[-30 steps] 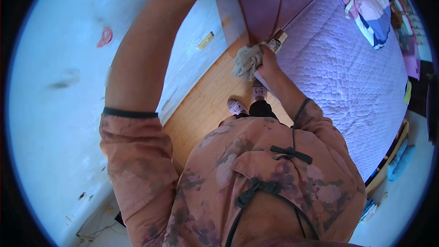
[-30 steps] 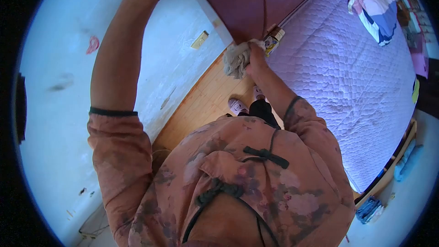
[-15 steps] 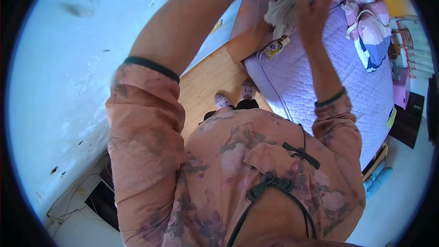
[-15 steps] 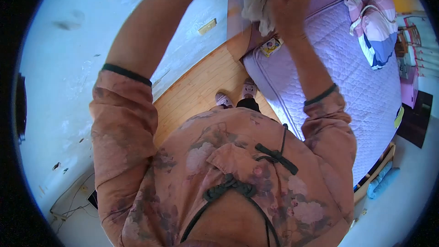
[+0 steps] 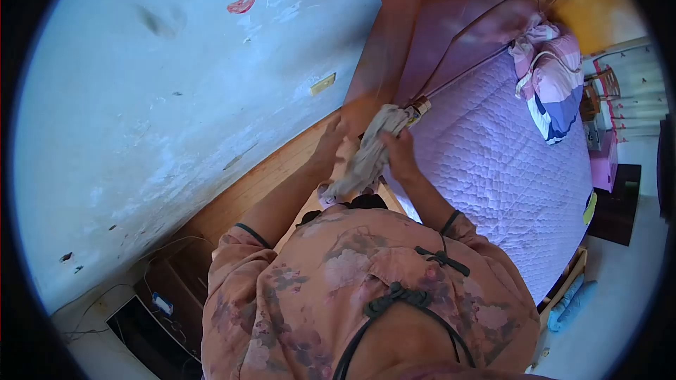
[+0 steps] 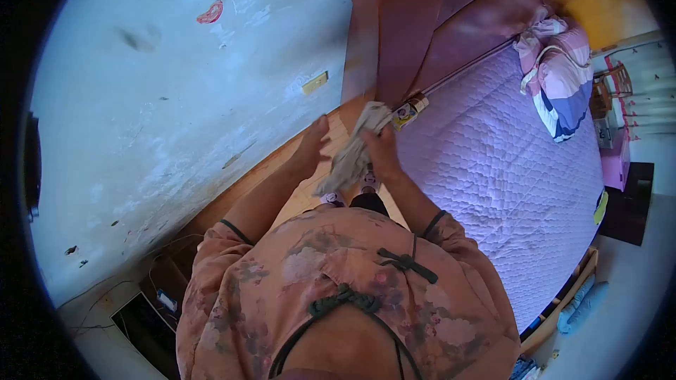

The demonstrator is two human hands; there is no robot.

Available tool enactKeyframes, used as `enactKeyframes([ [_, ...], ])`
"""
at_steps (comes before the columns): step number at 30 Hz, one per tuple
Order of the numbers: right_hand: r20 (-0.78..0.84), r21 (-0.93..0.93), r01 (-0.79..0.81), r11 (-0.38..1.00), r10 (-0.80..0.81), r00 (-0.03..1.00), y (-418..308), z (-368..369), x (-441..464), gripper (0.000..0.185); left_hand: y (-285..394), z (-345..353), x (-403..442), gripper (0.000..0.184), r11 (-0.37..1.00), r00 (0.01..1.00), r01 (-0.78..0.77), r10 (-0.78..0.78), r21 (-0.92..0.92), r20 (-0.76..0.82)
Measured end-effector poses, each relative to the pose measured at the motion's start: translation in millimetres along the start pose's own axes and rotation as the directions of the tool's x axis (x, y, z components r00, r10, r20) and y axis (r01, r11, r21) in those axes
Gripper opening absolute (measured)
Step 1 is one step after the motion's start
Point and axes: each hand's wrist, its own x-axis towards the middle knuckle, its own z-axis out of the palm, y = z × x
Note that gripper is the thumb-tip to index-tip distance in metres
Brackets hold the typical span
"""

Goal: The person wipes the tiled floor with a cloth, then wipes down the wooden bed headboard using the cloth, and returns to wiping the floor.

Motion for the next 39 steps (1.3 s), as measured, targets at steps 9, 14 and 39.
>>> enactKeyframes([
  [9,0.719,-0.378,0.671,0.638,-0.255,0.647,-40.3,36.7,-34.0,0.041,-14.7,-10.8,-3.7,0.046,0.714,0.966,0.217,-0.058,-0.666,0.252],
  [14,0.549,-0.398,0.79,0.466,-0.569,0.612,-76.9,13.0,-26.3,0.035,36.6,1.1,-20.1,0.038,0.719,0.939,0.169,0.091,-0.675,0.332],
  [39,0.41,-0.573,0.801,-0.174,-0.907,0.097,-306.2,3.5,195.1,0.036,95.1,84.1,115.8,0.041,-0.042,0.026,-0.763,0.995,0.645,0.095],
])
